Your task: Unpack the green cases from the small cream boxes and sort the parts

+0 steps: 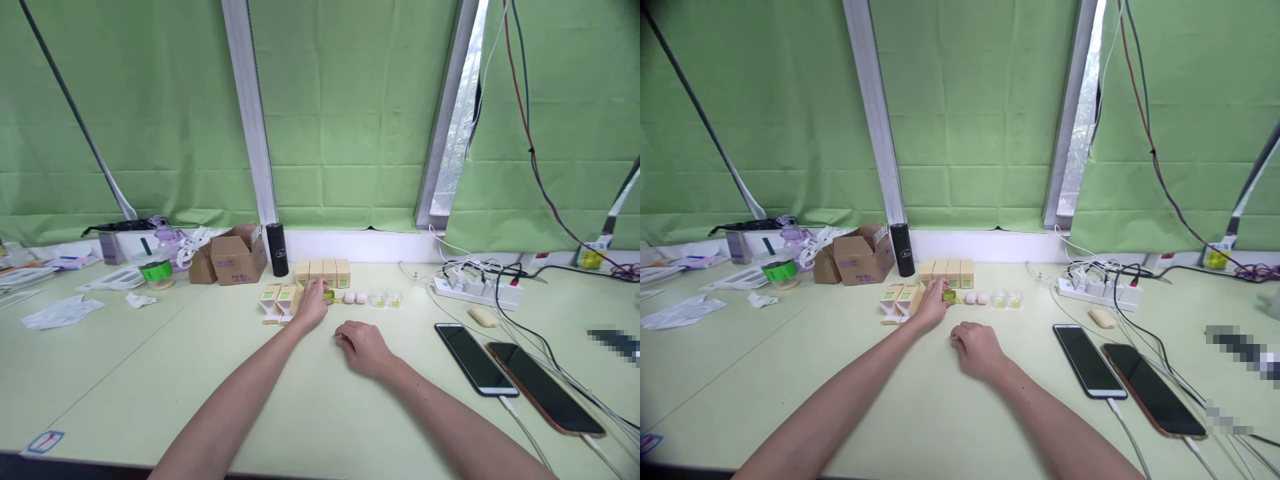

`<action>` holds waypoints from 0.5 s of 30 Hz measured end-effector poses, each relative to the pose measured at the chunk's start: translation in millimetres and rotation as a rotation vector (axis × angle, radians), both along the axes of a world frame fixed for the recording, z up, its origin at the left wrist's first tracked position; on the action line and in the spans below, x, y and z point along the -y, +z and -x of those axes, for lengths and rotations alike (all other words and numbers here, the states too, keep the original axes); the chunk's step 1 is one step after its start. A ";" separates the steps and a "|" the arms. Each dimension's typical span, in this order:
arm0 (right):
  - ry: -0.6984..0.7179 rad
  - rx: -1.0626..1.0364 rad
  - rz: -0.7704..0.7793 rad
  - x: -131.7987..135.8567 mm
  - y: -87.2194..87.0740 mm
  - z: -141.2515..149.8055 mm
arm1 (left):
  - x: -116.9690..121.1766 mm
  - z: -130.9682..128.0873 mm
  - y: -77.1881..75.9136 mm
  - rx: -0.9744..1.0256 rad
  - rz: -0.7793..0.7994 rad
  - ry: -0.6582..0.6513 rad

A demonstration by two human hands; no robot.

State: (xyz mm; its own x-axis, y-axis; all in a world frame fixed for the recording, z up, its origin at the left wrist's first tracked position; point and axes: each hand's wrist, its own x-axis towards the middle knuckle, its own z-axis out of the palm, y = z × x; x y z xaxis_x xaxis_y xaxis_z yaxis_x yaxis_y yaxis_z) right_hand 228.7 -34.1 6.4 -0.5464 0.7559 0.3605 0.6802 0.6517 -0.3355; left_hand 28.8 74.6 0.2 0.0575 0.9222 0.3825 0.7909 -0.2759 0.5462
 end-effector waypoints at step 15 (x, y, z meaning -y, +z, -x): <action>0.002 -0.005 -0.004 -0.3 -1.0 0.2 | 3.7 -1.5 0.6 -0.068 0.052 0.037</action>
